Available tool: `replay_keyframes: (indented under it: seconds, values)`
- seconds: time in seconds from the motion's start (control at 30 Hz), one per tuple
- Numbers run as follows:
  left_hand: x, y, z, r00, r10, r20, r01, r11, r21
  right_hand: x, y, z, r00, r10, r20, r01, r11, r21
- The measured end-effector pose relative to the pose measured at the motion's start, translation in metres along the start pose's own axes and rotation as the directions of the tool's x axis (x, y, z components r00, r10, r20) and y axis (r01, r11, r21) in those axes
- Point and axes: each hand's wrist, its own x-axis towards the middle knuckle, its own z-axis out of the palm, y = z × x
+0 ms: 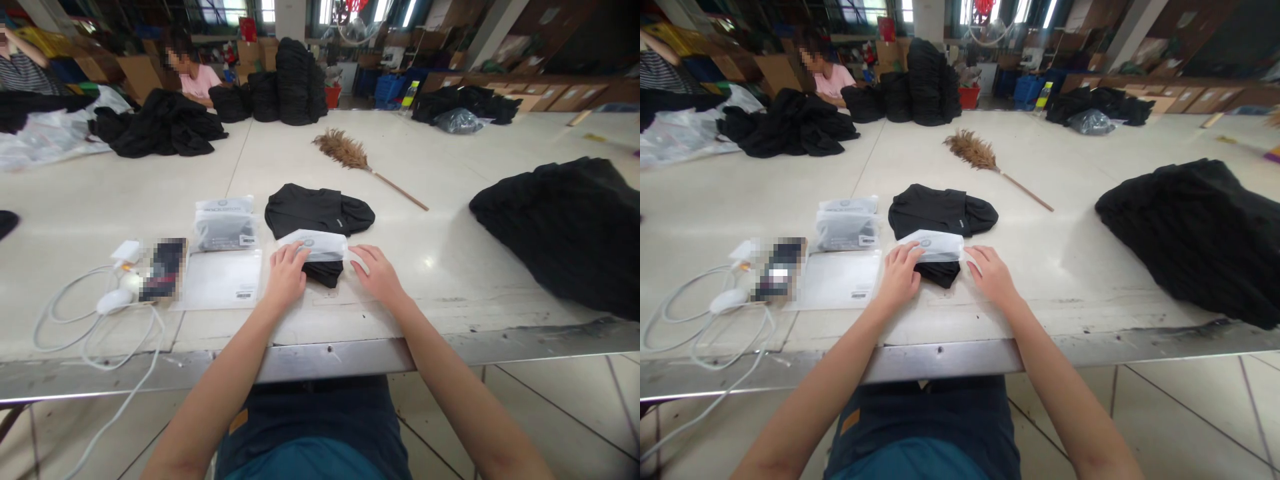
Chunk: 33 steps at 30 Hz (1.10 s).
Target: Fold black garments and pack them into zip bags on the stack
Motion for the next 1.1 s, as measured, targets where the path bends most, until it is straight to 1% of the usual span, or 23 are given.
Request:
replay_keyframes:
  seconds: [0.07, 0.13, 0.23, 0.33, 0.43, 0.53, 0.6, 0.7, 0.77, 0.87, 0.97, 1.03, 1.1]
  values:
    - [-0.001, 0.005, -0.003, 0.991, 0.109, 0.072, -0.11, 0.994, 0.01, 0.001, 0.012, 0.001, 0.999, -0.031, 0.031, 0.032, 0.999, -0.031]
    - [0.0, 0.01, -0.004, 0.971, 0.201, 0.127, -0.205, 0.978, 0.025, 0.004, 0.016, 0.004, 0.997, -0.073, 0.015, 0.074, 0.994, -0.08]
    - [0.006, 0.014, -0.005, 0.937, 0.298, 0.18, -0.312, 0.949, 0.051, 0.007, 0.014, 0.008, 0.993, -0.116, -0.01, 0.113, 0.98, -0.161]
    - [0.017, 0.014, -0.003, 0.903, 0.373, 0.212, -0.396, 0.915, 0.077, 0.008, 0.01, 0.01, 0.988, -0.154, 0.036, 0.157, 0.971, -0.177]
    - [0.03, 0.015, 0.0, 0.87, 0.442, 0.219, -0.472, 0.875, 0.109, 0.01, 0.009, 0.009, 0.99, -0.124, 0.069, 0.134, 0.976, -0.173]
    - [0.041, 0.016, 0.002, 0.824, 0.519, 0.228, -0.548, 0.832, 0.089, 0.012, 0.009, 0.004, 0.994, -0.073, 0.081, 0.085, 0.984, -0.154]
    - [0.048, 0.016, -0.002, 0.819, 0.531, 0.216, -0.556, 0.827, 0.077, 0.013, 0.008, 0.0, 0.996, -0.047, 0.075, 0.056, 0.992, -0.115]
    - [0.053, 0.015, -0.01, 0.849, 0.495, 0.186, -0.518, 0.849, 0.103, 0.01, 0.004, -0.004, 0.998, -0.012, 0.067, 0.013, 1.0, -0.023]
    - [0.054, 0.017, -0.014, 0.858, 0.474, 0.195, -0.502, 0.855, 0.131, 0.005, 0.0, -0.002, 0.997, -0.007, 0.081, 0.005, 1.0, 0.029]
    - [0.049, 0.022, -0.01, 0.854, 0.464, 0.236, -0.505, 0.848, 0.159, -0.006, -0.004, 0.005, 0.992, -0.023, 0.121, 0.015, 0.998, 0.067]
    - [0.04, 0.026, -0.001, 0.832, 0.489, 0.263, -0.534, 0.834, 0.139, -0.017, -0.004, 0.012, 0.988, -0.037, 0.152, 0.025, 0.997, 0.078]
    - [0.035, 0.026, 0.002, 0.823, 0.502, 0.266, -0.545, 0.83, 0.119, -0.022, -0.004, 0.013, 0.986, -0.033, 0.163, 0.02, 0.996, 0.083]
    - [0.03, 0.022, 0.003, 0.829, 0.494, 0.261, -0.534, 0.838, 0.113, -0.024, -0.005, 0.013, 0.986, -0.016, 0.164, 0.002, 0.996, 0.084]
